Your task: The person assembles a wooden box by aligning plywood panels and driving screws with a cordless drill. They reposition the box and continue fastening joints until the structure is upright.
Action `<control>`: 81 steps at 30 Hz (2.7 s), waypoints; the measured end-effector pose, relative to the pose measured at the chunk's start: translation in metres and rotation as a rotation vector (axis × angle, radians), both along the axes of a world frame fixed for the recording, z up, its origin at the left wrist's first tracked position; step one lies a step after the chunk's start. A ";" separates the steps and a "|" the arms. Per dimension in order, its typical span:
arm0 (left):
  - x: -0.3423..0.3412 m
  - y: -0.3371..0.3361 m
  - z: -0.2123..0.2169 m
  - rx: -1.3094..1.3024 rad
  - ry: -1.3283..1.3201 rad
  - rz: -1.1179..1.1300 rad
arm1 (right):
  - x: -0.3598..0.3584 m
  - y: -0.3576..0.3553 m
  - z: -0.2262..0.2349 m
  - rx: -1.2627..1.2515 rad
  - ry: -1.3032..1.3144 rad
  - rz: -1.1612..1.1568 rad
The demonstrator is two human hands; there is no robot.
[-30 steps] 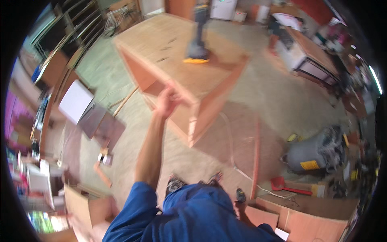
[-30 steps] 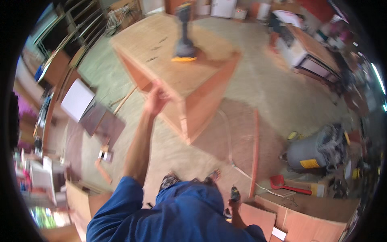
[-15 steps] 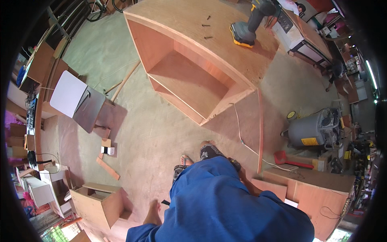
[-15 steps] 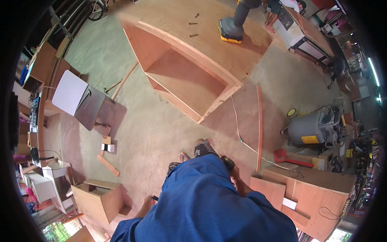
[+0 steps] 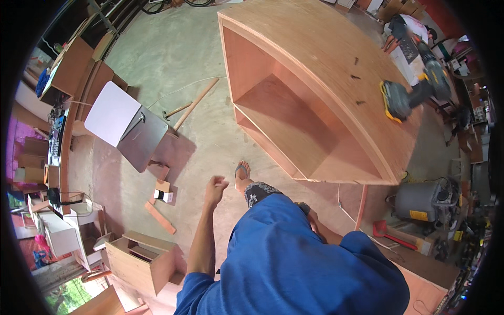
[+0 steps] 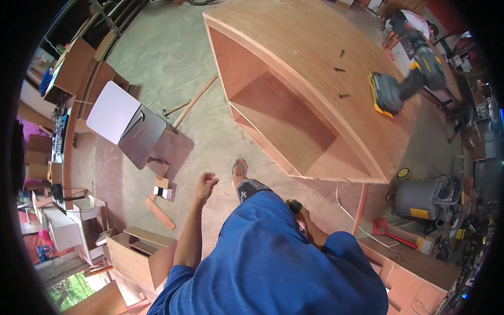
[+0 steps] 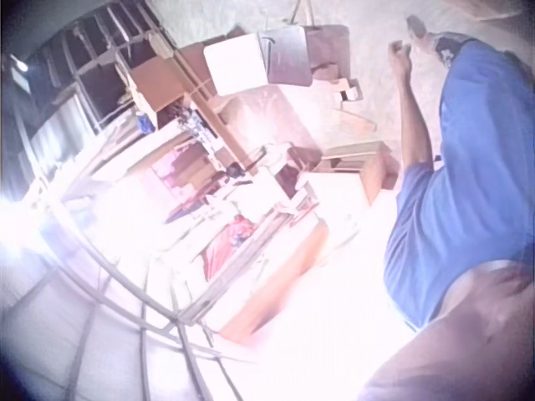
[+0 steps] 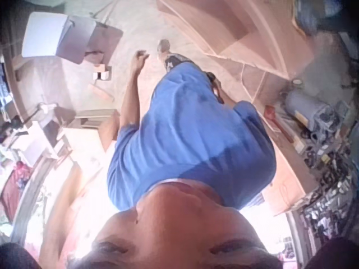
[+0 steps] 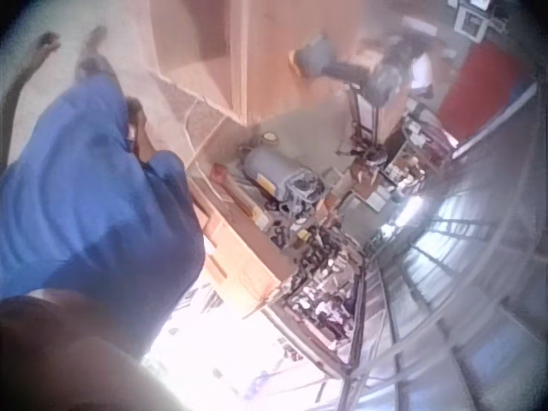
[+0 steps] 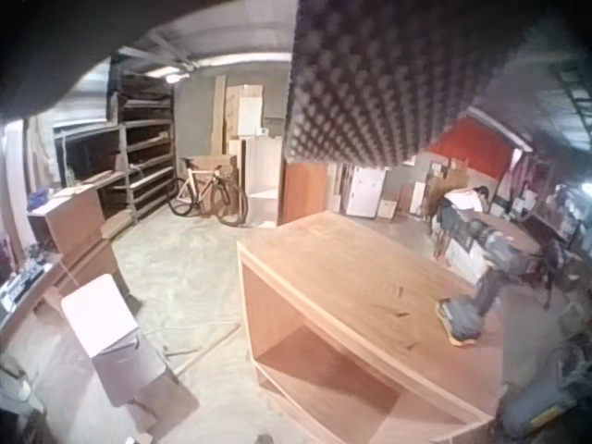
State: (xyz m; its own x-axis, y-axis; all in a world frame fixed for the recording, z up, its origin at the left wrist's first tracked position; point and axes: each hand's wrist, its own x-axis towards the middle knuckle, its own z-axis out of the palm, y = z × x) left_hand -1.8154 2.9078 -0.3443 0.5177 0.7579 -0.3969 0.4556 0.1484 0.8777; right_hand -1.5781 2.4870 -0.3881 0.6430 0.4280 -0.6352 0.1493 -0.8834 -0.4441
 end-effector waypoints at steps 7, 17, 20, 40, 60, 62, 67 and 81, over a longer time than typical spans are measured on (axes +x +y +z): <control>0.122 0.151 0.140 0.010 -0.055 -0.191 | 0.038 0.164 0.014 0.022 0.034 -0.068; 0.303 0.344 0.354 0.728 -0.406 -0.226 | 0.046 0.290 0.023 0.374 0.010 -0.409; 0.324 0.353 0.367 -0.056 -0.440 -0.302 | 0.012 0.297 0.032 0.239 -0.027 -0.634; 0.395 0.356 0.285 -1.929 -0.916 -0.246 | -0.422 0.561 0.064 -0.121 0.231 -1.984; 0.444 -0.016 0.422 1.151 -0.570 -1.334 | -0.359 0.298 0.051 -0.078 -0.004 -1.853; 0.452 -0.021 0.409 1.186 -0.582 -1.309 | -0.336 0.263 0.057 -0.113 -0.044 -1.912; 0.444 -0.014 0.402 1.163 -0.697 -1.290 | -0.319 0.222 0.049 -0.069 -0.083 -1.975; 0.200 0.196 0.310 -0.201 -0.211 -1.388 | -0.342 0.302 -0.023 0.240 0.182 -1.213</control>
State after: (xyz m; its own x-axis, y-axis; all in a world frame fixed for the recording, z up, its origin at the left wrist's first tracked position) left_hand -1.6153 3.1043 -0.0342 0.8459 -0.4668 -0.2580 0.1974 -0.1753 0.9645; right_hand -1.9205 2.7893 -0.4109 0.6147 -0.2613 -0.7443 -0.7844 -0.3019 -0.5418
